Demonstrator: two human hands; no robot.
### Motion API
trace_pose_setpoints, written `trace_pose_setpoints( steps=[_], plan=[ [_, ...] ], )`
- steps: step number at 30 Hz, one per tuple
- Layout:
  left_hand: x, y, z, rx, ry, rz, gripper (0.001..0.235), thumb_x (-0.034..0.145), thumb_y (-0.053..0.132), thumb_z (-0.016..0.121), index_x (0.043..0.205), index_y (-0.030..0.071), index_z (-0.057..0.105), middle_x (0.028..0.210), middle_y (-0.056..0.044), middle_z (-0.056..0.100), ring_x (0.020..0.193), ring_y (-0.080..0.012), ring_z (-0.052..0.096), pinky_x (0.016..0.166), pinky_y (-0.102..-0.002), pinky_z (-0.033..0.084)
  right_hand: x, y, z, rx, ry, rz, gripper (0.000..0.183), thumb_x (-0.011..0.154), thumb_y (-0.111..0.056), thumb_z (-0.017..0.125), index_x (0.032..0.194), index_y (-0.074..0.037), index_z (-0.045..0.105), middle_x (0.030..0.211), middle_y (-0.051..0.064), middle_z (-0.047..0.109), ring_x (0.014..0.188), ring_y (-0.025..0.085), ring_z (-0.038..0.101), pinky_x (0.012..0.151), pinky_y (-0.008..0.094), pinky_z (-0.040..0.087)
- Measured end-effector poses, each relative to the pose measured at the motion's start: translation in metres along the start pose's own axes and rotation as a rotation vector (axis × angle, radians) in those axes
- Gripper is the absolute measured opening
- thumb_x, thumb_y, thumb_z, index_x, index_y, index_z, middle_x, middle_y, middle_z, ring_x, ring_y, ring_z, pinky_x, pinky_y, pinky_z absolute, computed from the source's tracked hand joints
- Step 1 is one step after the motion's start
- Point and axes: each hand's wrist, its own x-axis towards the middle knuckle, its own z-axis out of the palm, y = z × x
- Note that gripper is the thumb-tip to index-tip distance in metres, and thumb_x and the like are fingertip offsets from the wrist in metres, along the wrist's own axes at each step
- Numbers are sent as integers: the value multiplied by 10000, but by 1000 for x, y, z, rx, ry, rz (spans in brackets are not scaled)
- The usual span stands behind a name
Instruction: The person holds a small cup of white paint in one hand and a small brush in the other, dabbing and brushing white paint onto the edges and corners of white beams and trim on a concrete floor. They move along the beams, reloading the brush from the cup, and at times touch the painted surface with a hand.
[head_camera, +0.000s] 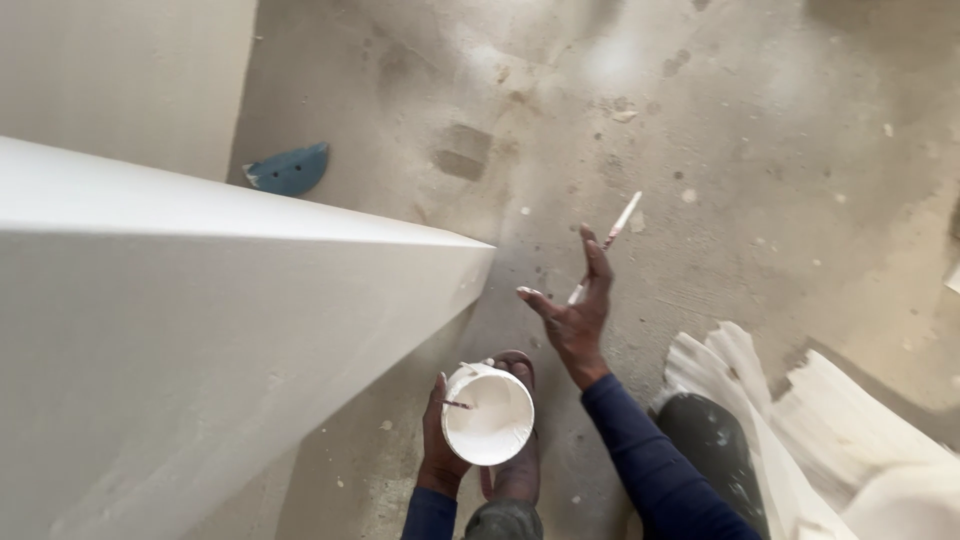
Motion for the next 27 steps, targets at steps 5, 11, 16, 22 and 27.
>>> trace_pose_setpoints(
  steps=[5,11,16,22,27],
  plan=[
    [-12,-23,48,58,-119,-33,729,1002,564,358,1404,-20,531,1315,-178,657,1190,-312,639,1012,-446,542,-3,-64,-157,-248,80,-243,1055,697,-332,935,1539,-123,334,1564,143,469,1485,306,434,1319,471,277],
    [-53,-65,121,176,-347,-145,753,1001,589,391,1420,-20,536,1273,-187,653,1147,-307,653,957,-448,574,-86,-121,-348,-500,151,-185,1019,607,-376,880,1468,-130,393,1509,152,539,1451,339,481,1250,495,373],
    [-70,-97,184,229,-328,-200,761,971,584,408,1403,-28,538,1284,-197,670,1159,-314,667,974,-453,575,-98,-132,-424,-614,176,-100,1096,538,-369,905,1464,-100,384,1501,142,536,1391,321,524,1177,457,435],
    [-27,-90,272,184,-470,-230,757,1009,594,419,1431,-24,530,1271,-205,651,1139,-316,649,949,-458,566,41,-151,-439,-433,31,-238,1091,552,-369,923,1466,-120,384,1516,137,520,1399,315,527,1136,434,470],
    [25,-50,376,181,-358,-154,761,984,568,389,1408,-46,533,1274,-201,665,1123,-311,677,926,-447,597,150,-175,-470,-509,3,-62,1106,502,-325,949,1430,-116,386,1520,99,510,1316,295,567,1083,406,486]
  ],
)
